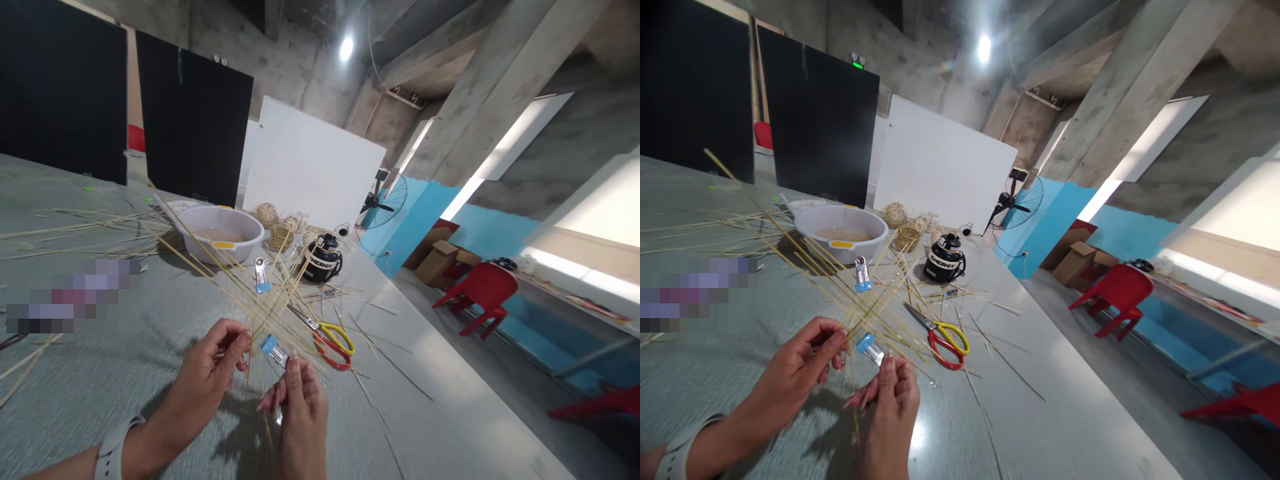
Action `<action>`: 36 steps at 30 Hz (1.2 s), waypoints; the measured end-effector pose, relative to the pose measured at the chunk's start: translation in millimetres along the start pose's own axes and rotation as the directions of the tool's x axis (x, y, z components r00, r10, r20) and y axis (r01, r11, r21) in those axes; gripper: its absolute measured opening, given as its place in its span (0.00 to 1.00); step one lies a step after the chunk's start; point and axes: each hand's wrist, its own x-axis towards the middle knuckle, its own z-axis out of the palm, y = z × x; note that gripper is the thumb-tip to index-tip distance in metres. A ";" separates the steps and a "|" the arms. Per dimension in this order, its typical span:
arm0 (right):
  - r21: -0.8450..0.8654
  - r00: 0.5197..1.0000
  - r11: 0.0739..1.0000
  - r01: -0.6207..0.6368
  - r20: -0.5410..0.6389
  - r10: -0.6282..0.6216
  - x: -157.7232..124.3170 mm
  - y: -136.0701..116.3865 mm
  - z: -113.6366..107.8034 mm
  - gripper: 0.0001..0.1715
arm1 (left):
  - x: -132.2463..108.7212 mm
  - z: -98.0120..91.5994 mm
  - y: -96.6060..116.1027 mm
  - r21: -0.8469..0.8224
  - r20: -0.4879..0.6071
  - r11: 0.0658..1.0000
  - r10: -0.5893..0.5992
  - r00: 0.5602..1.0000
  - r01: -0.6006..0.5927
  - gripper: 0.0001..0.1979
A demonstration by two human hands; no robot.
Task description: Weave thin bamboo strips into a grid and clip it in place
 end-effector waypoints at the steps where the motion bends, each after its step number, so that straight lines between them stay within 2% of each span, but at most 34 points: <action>1: 0.008 1.000 1.000 -0.024 -0.014 0.024 -0.2 -0.1 0.4 0.25 | 0.3 -0.5 -0.4 0.001 -0.002 1.000 -0.006 1.000 0.007 0.15; 4: 0.024 0.997 0.997 -0.069 -0.030 0.069 -0.2 -2.5 2.1 0.27 | 0.7 -1.4 -1.1 0.002 -0.003 1.000 -0.009 1.000 0.009 0.15; 15: -0.037 0.999 0.999 -0.029 -0.041 0.028 -1.7 -3.6 1.6 0.25 | -0.3 0.5 0.6 0.002 -0.031 1.000 -0.012 0.999 0.012 0.16; 20: -0.034 0.998 0.998 -0.048 -0.042 0.046 -1.4 -5.2 3.8 0.27 | -0.7 -0.2 0.5 0.001 -0.042 1.000 -0.006 0.999 0.006 0.16; 36: 0.034 0.996 0.997 -0.066 -0.063 0.068 0.7 0.1 8.2 0.27 | -6.0 4.2 -3.9 -0.024 0.000 0.999 -0.033 0.999 0.033 0.16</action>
